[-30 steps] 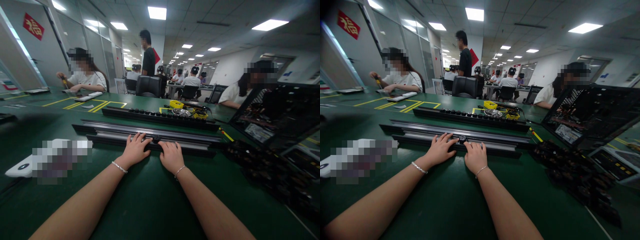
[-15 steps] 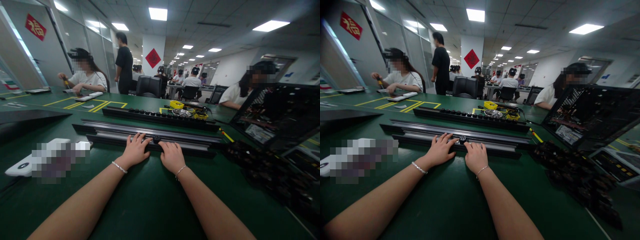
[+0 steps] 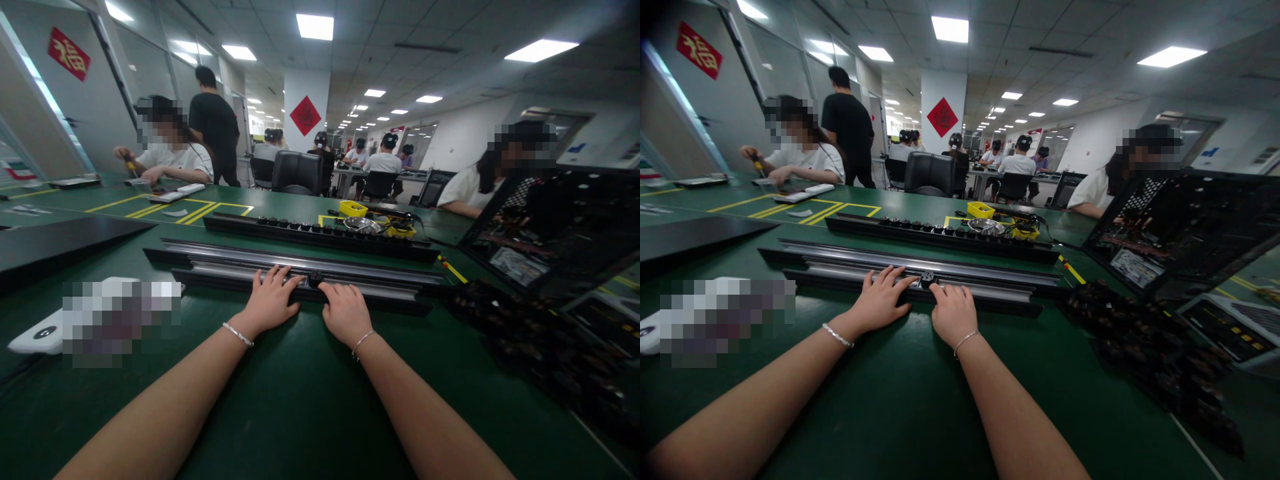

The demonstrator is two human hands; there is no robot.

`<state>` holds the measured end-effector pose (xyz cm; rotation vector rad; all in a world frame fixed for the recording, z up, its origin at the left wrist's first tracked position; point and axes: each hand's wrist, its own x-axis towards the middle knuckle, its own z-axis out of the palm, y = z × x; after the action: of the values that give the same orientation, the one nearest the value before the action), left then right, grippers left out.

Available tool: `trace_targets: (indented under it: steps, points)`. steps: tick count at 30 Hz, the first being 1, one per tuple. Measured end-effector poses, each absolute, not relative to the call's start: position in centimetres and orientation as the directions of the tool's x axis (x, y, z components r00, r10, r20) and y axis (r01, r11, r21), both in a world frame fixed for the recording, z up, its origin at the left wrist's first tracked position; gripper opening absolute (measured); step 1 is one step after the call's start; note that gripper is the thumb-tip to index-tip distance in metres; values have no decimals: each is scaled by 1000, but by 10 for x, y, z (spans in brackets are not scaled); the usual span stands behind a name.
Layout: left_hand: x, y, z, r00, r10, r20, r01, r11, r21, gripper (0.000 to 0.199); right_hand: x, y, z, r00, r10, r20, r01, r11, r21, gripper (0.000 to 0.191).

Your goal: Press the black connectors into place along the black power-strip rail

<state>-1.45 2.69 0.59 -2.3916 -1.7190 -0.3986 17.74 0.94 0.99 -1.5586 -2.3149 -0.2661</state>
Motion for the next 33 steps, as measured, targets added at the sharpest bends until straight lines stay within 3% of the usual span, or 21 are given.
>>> trace_targets:
  steps: [33]
  points:
    - [-16,29,3,319,888,332,943,-333,-14,61,184,10,12,-334,869,366,929,368,-27,39]
